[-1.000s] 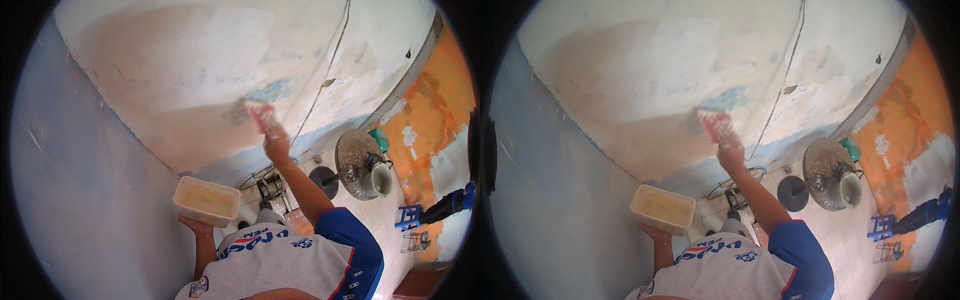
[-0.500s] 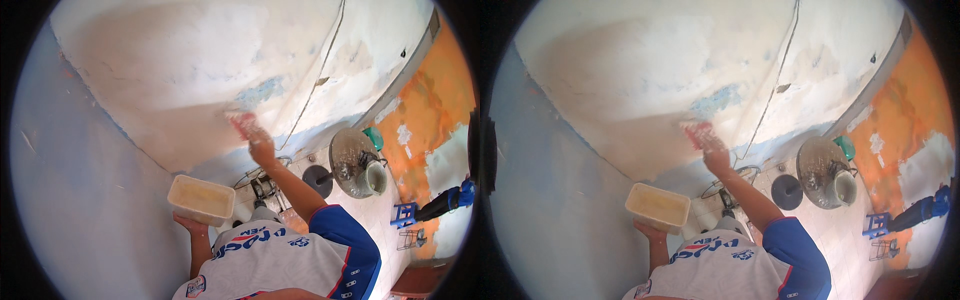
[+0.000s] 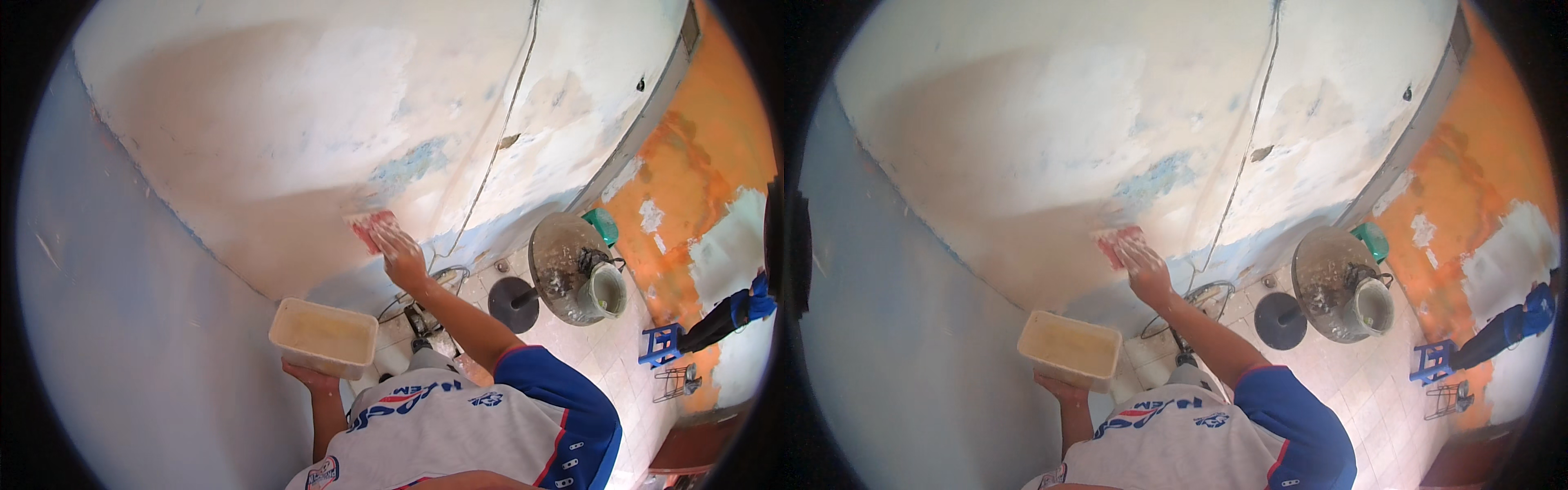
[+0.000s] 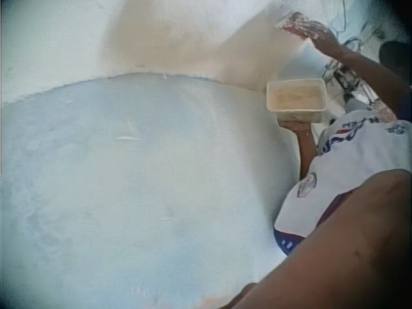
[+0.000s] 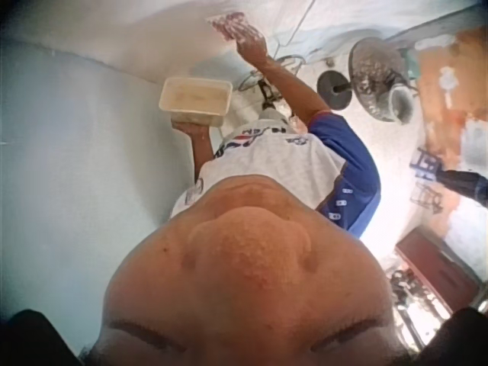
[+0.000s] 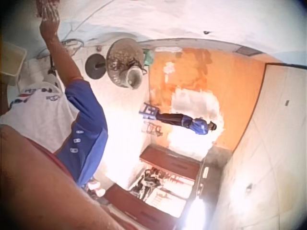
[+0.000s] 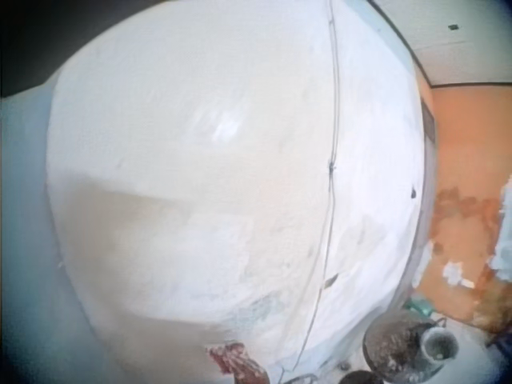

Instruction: The person applies plaster to a wall using a putty knife and a plastic container.

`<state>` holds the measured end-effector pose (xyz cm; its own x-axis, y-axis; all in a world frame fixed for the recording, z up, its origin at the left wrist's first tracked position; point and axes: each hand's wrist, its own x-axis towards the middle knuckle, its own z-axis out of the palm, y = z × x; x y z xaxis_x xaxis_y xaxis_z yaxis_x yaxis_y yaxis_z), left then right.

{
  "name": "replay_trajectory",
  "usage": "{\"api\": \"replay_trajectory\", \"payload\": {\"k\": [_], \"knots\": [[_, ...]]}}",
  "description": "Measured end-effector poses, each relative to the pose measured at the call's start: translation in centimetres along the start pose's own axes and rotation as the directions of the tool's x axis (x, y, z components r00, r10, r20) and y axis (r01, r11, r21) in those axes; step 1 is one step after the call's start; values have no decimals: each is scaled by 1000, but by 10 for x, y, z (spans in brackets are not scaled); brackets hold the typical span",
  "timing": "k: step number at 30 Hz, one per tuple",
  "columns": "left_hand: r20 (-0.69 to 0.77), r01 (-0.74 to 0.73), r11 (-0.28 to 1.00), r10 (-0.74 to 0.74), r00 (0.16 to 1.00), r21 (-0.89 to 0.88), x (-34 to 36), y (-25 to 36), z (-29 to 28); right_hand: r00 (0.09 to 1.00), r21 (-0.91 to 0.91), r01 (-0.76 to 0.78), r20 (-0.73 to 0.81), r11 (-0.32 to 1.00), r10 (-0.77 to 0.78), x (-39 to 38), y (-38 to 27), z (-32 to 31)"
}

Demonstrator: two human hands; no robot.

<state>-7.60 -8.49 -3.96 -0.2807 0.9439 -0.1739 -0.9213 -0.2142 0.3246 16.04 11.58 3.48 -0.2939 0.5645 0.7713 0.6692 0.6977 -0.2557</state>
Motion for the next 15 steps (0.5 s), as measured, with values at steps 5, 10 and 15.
{"api": "replay_trajectory", "payload": {"k": [5,10,15], "knots": [[-27,13,1000,-13,1000,-1,-3,5,3,903,-366,-47,-414,929,-117,105,68,-125],[4,64,997,-64,998,-32,-3,1,-16,882,-400,-275,-466,874,64,171,106,-148],[-70,74,996,-77,995,-45,-5,-7,0,985,-283,-54,-172,958,5,9,71,-25]]}}
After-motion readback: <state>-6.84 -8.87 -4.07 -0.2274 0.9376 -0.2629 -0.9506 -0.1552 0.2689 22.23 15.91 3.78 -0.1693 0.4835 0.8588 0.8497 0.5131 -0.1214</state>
